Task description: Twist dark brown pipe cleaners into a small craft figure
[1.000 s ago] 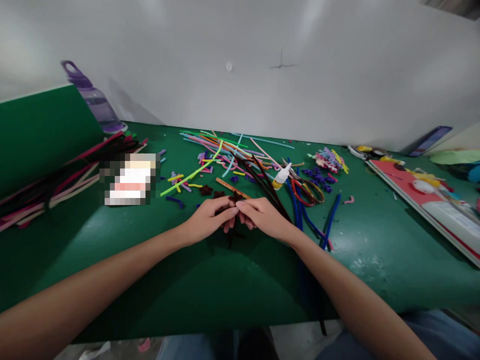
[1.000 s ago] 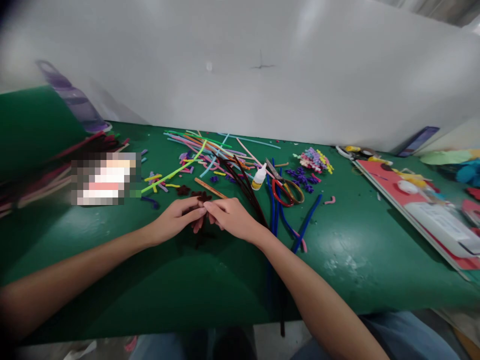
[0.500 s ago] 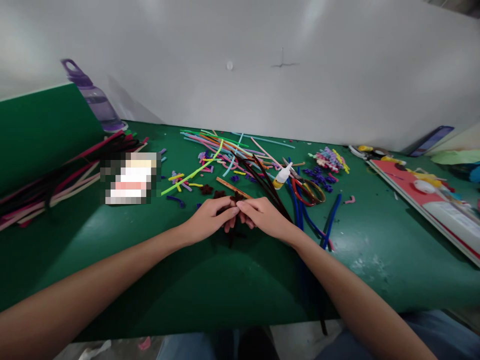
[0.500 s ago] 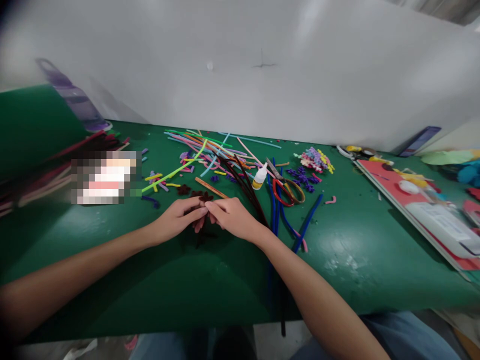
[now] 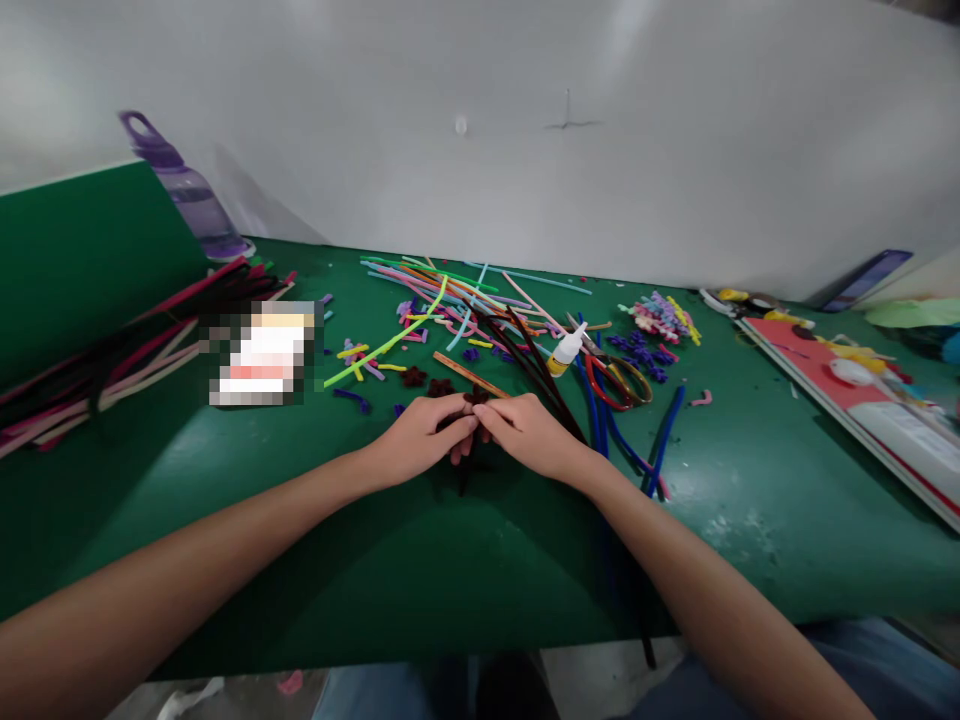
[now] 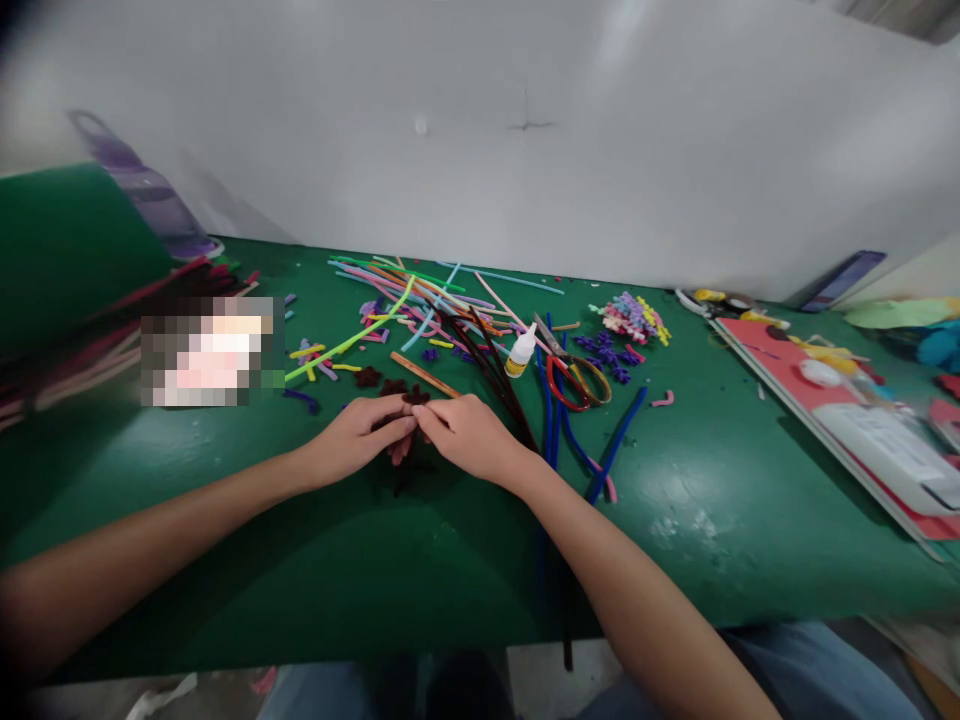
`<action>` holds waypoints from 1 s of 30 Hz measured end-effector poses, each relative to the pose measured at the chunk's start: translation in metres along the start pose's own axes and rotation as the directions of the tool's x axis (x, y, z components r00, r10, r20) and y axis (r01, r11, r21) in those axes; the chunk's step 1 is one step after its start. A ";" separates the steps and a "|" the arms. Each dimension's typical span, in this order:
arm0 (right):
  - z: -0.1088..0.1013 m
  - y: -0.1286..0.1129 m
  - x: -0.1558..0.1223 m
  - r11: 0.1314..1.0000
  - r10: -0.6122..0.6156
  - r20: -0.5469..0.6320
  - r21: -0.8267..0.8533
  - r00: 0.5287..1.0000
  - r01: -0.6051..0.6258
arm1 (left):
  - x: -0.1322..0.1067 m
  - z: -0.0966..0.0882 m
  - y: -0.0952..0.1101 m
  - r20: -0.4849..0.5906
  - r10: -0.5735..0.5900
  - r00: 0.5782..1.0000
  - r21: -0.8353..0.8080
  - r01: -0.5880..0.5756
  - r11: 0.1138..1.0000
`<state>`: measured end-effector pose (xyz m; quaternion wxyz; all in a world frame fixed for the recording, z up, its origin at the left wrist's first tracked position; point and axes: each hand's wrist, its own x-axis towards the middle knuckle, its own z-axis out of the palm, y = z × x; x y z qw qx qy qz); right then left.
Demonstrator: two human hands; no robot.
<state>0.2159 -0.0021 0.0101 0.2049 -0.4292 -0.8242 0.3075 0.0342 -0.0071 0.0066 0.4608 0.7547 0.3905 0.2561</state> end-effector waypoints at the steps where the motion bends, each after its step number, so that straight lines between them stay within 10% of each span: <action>1: 0.000 0.000 0.000 1.000 0.002 0.002 0.014 1.000 -0.002 | 0.000 0.000 0.000 0.000 0.000 1.000 -0.006 0.000 1.000; 30: -0.004 -0.009 -0.004 0.981 -0.031 -0.046 0.188 0.998 0.039 | 0.002 -0.003 -0.006 0.030 -0.002 1.000 -0.367 0.013 0.930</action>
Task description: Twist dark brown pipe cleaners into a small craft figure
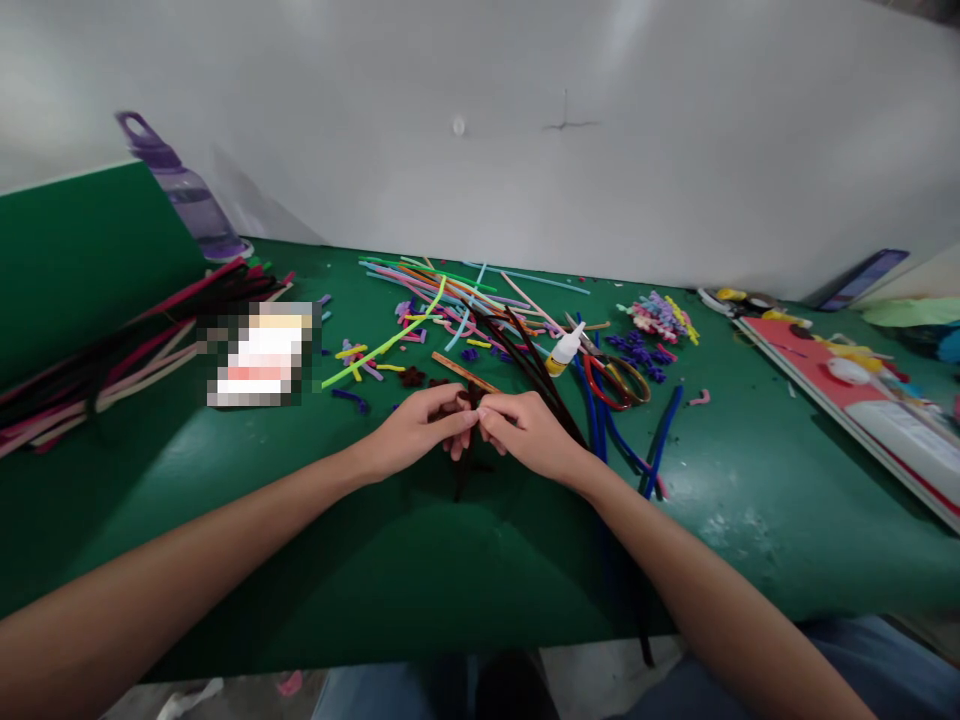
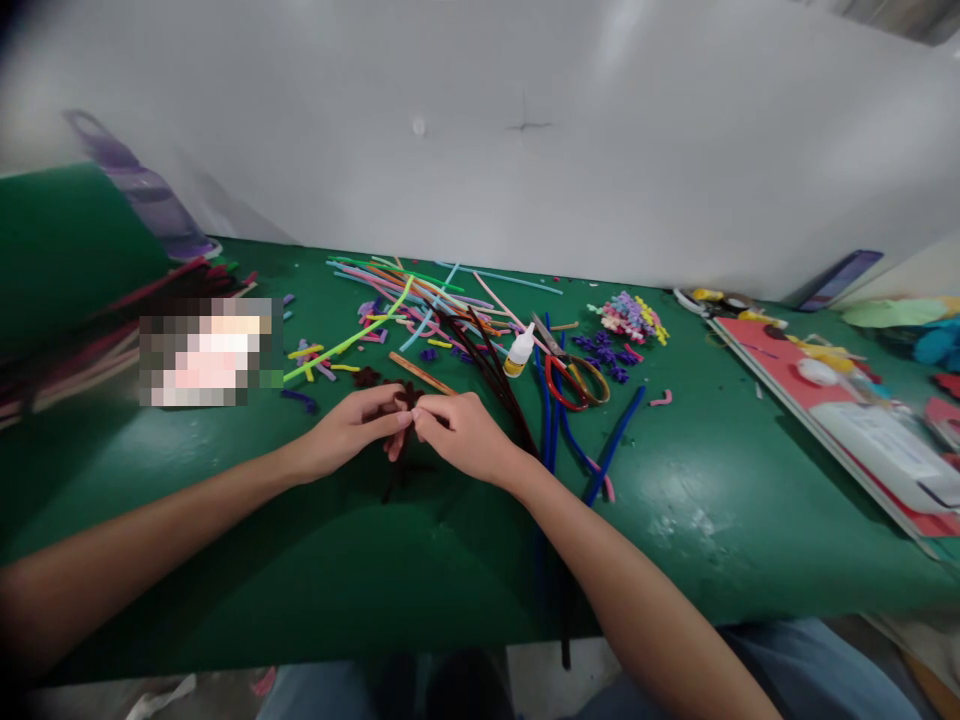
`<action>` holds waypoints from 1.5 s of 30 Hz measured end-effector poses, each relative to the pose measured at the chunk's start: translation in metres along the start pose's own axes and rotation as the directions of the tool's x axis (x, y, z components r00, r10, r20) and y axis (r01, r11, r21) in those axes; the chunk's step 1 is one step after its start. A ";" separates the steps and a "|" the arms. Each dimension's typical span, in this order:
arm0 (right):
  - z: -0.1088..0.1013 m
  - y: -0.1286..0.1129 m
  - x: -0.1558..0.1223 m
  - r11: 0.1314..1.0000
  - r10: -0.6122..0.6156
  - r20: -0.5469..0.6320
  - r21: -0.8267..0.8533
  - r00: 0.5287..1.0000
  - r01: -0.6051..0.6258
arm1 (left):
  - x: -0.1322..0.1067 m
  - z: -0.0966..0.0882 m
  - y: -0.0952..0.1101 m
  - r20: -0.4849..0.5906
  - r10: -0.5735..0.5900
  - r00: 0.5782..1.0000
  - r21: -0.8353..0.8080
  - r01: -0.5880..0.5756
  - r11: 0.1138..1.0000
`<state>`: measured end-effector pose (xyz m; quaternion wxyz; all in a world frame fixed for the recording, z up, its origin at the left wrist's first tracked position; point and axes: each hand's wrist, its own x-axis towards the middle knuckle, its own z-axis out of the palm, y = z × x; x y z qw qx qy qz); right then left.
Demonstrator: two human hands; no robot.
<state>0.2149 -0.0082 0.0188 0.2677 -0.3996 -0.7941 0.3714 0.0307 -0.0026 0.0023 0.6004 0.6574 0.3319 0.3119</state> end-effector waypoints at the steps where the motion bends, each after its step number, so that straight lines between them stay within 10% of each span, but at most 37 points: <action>1: 0.000 0.000 0.000 1.000 0.011 0.005 0.027 1.000 -0.011 | 0.000 0.000 0.000 0.000 0.003 1.000 0.000 -0.003 1.000; 10: 0.003 0.012 0.003 0.734 0.136 0.294 0.611 0.946 -0.296 | -0.001 0.002 -0.001 0.010 0.039 0.999 0.055 -0.040 0.998; 31: -0.006 0.000 -0.001 0.979 0.038 0.098 0.198 0.994 -0.057 | -0.002 0.000 0.003 0.002 0.021 1.000 0.034 -0.022 0.999; 38: -0.005 0.008 0.002 0.800 0.067 0.303 0.553 0.951 -0.233 | -0.004 0.000 0.003 0.074 0.012 0.997 0.019 -0.013 1.000; 45: 0.002 0.004 0.005 0.711 0.153 0.262 0.641 0.953 -0.290 | -0.004 0.002 0.002 -0.101 0.096 0.990 0.165 -0.079 0.983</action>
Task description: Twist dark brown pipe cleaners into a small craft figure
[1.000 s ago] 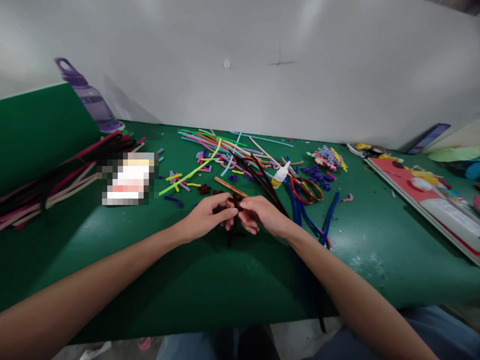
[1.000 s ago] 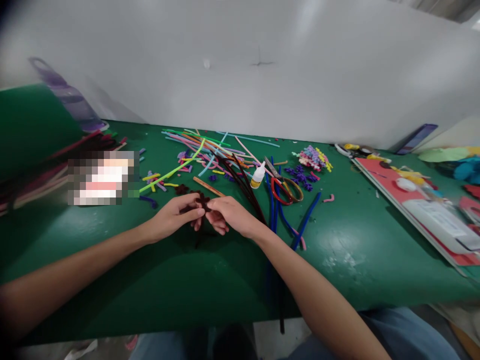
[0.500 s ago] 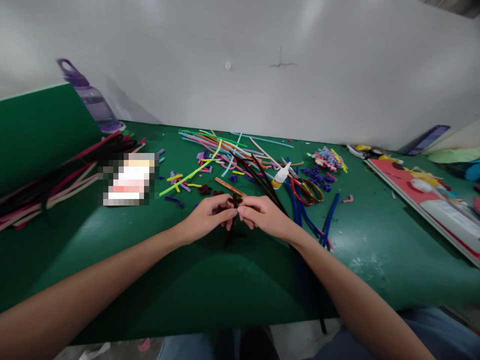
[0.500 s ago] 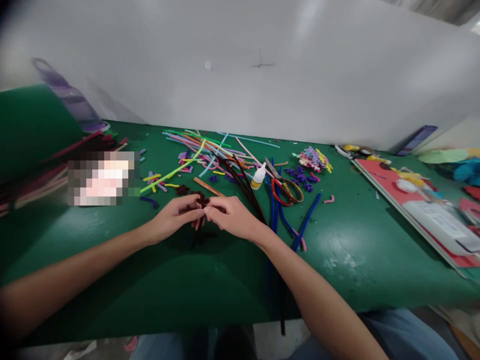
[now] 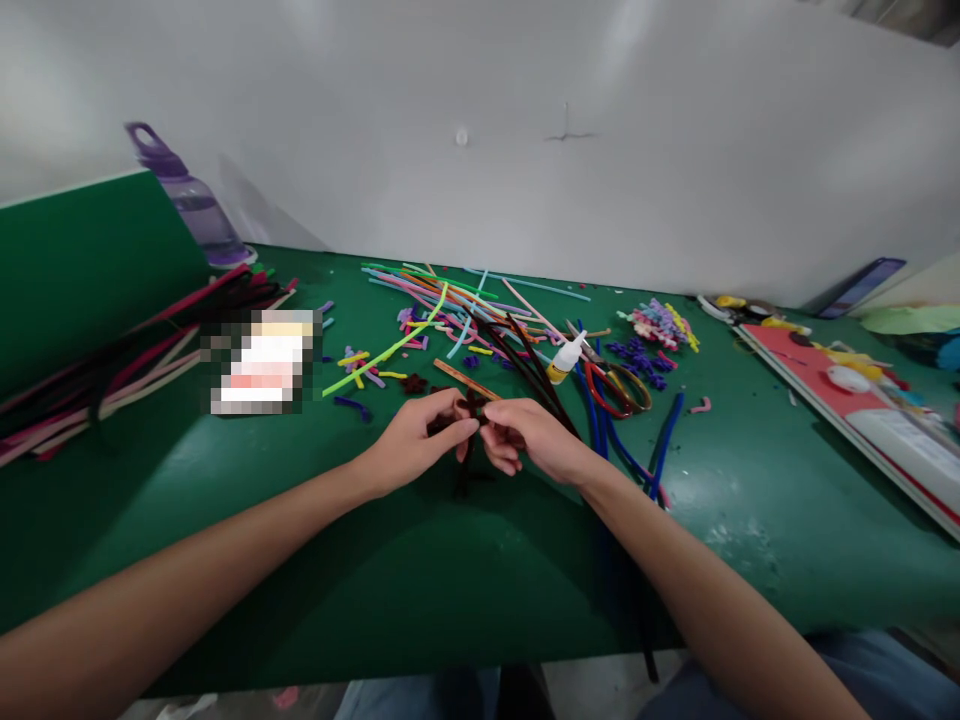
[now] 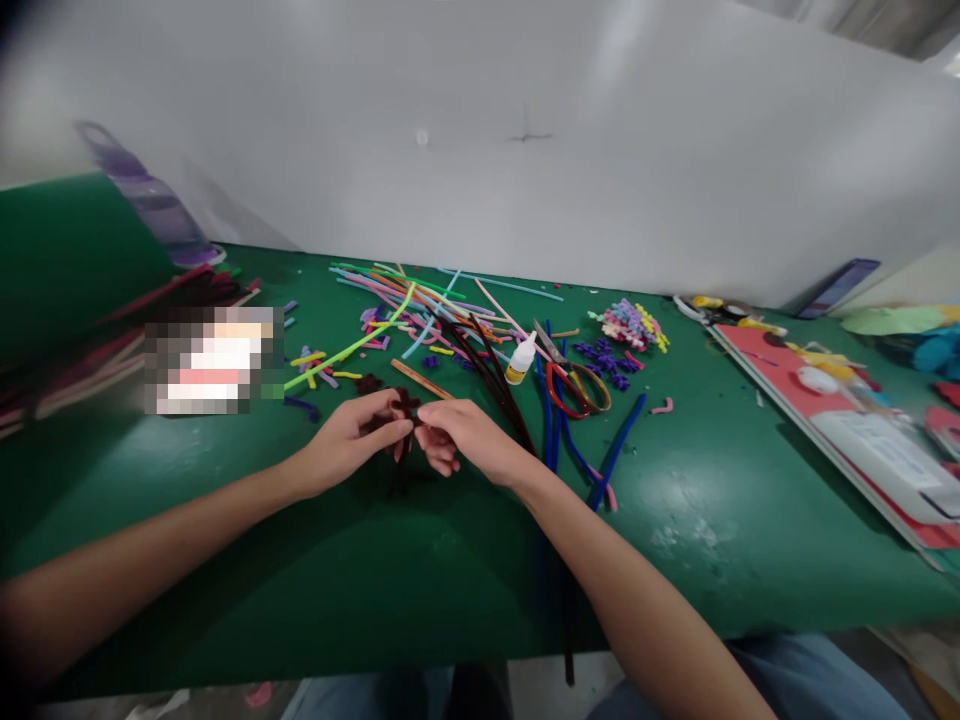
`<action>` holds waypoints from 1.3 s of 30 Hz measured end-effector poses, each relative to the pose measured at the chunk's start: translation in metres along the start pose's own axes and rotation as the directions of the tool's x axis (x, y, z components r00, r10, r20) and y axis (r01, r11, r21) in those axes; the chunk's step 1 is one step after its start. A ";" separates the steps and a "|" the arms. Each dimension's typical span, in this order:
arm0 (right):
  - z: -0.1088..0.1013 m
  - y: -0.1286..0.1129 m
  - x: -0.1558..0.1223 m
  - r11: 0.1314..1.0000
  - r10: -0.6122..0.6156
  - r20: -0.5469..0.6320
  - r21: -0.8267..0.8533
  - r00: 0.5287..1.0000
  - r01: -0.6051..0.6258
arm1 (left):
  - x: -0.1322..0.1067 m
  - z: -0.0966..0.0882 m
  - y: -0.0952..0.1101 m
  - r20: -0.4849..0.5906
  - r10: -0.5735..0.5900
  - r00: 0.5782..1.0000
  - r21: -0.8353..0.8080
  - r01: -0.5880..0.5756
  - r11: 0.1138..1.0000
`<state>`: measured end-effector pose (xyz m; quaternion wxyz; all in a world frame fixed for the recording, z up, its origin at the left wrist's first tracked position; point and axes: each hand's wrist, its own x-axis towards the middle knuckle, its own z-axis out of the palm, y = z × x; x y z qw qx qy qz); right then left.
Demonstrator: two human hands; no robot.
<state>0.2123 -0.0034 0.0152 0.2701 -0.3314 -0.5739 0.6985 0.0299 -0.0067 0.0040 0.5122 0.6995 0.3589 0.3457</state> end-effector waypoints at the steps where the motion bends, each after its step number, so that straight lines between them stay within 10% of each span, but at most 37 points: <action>1: 0.002 -0.001 0.000 1.000 0.014 0.002 0.013 1.000 -0.014 | 0.000 0.000 0.000 -0.019 0.005 1.000 0.033 -0.005 0.999; 18: 0.007 -0.003 -0.004 0.962 0.192 -0.012 0.201 0.981 -0.186 | -0.003 0.001 0.007 0.053 0.031 0.998 0.266 -0.044 0.963; 30: 0.006 -0.001 -0.002 0.977 -0.068 -0.073 -0.209 0.995 0.051 | -0.001 -0.001 -0.003 0.012 -0.048 0.999 -0.010 0.048 0.999; 39: -0.003 0.006 0.000 1.000 0.004 0.154 -0.006 0.988 -0.003 | -0.002 -0.006 -0.001 0.310 -0.096 0.946 -0.339 0.204 0.918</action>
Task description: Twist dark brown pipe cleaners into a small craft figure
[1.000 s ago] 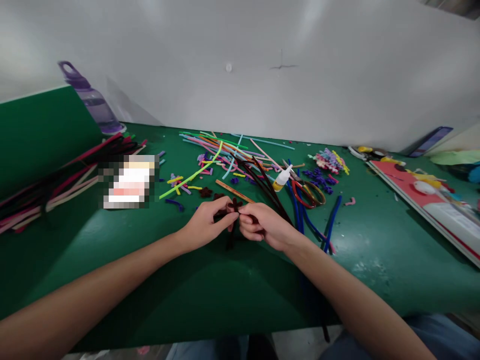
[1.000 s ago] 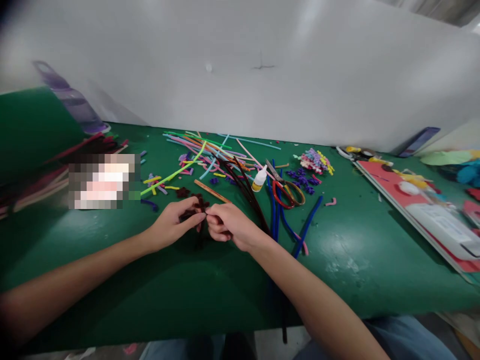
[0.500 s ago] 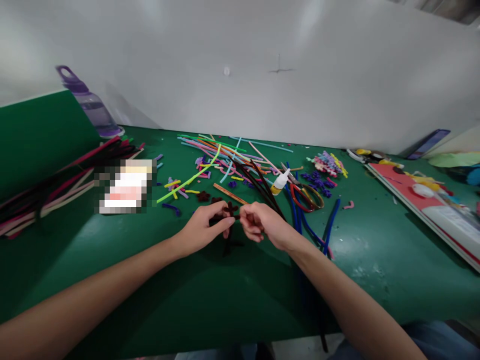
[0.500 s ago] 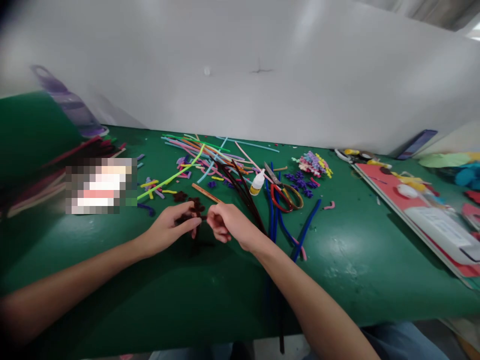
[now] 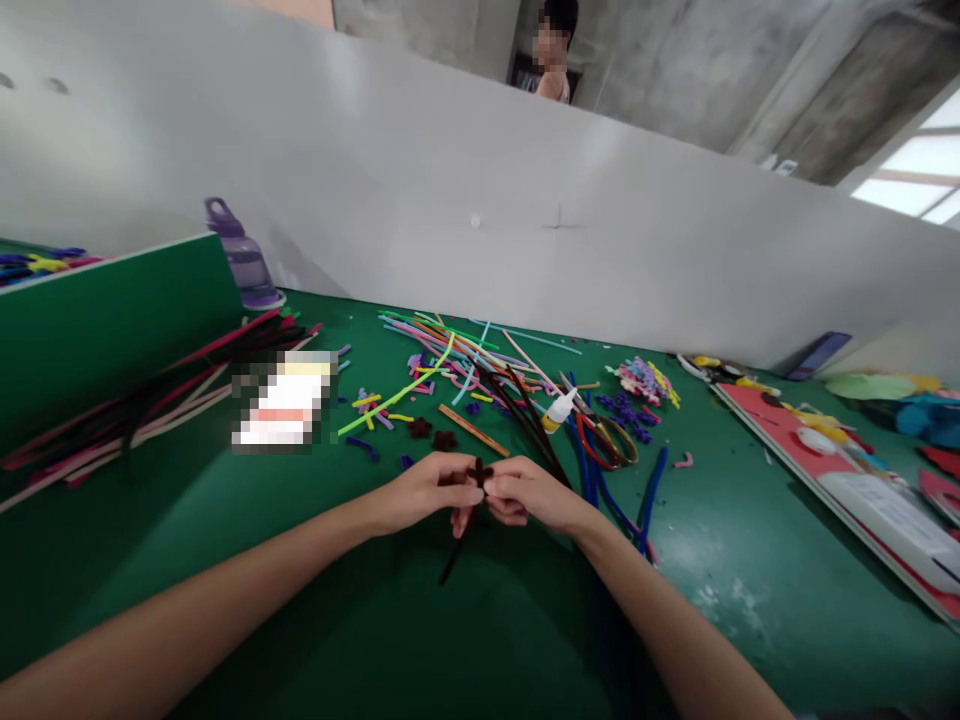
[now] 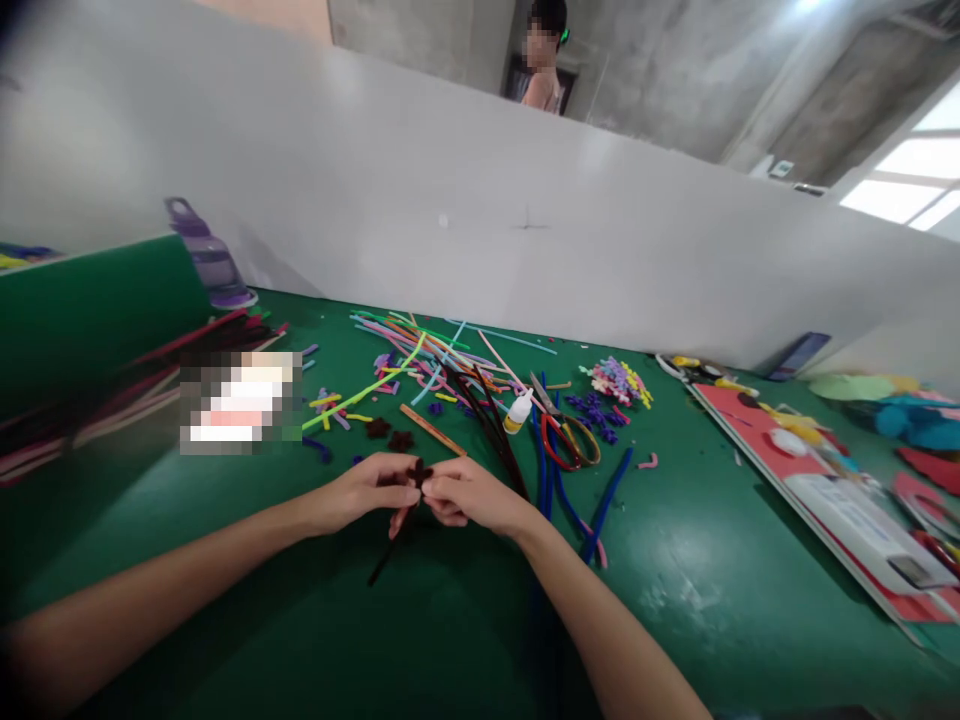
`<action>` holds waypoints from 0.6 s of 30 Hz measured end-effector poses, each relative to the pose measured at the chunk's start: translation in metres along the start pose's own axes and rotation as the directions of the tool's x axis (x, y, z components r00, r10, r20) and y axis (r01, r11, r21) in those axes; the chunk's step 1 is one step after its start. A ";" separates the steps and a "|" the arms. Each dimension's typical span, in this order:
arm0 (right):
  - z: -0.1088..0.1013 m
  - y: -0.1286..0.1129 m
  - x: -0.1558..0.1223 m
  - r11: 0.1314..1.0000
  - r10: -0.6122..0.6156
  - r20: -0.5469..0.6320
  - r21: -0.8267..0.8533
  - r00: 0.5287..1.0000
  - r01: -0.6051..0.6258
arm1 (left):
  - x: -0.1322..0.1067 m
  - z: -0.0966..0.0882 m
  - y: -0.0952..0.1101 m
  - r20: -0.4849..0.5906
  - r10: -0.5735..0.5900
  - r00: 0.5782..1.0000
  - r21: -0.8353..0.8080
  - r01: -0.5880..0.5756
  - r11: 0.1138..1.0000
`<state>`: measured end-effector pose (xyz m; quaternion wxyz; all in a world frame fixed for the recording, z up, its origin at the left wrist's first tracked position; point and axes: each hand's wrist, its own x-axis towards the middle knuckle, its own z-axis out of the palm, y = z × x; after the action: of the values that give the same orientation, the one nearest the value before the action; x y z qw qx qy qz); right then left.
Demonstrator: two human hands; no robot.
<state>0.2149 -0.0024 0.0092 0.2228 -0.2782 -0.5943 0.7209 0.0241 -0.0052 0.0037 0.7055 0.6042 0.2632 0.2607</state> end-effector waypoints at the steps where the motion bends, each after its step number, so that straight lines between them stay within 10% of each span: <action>1: -0.001 0.000 0.000 1.000 0.012 0.020 -0.002 1.000 -0.012 | 0.000 0.000 -0.001 0.012 -0.004 1.000 -0.008 0.004 1.000; 10: 0.006 -0.005 -0.002 0.984 -0.010 -0.071 -0.176 0.997 -0.002 | -0.001 0.000 -0.001 -0.114 0.049 0.992 0.000 -0.050 0.999; 18: 0.003 -0.002 -0.003 0.998 0.064 0.026 0.018 0.998 -0.065 | -0.003 0.000 -0.003 0.003 -0.006 1.000 -0.067 0.006 0.998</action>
<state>0.2150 -0.0064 0.0121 0.1944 -0.2858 -0.5809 0.7370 0.0228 -0.0078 0.0004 0.7265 0.5799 0.2551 0.2662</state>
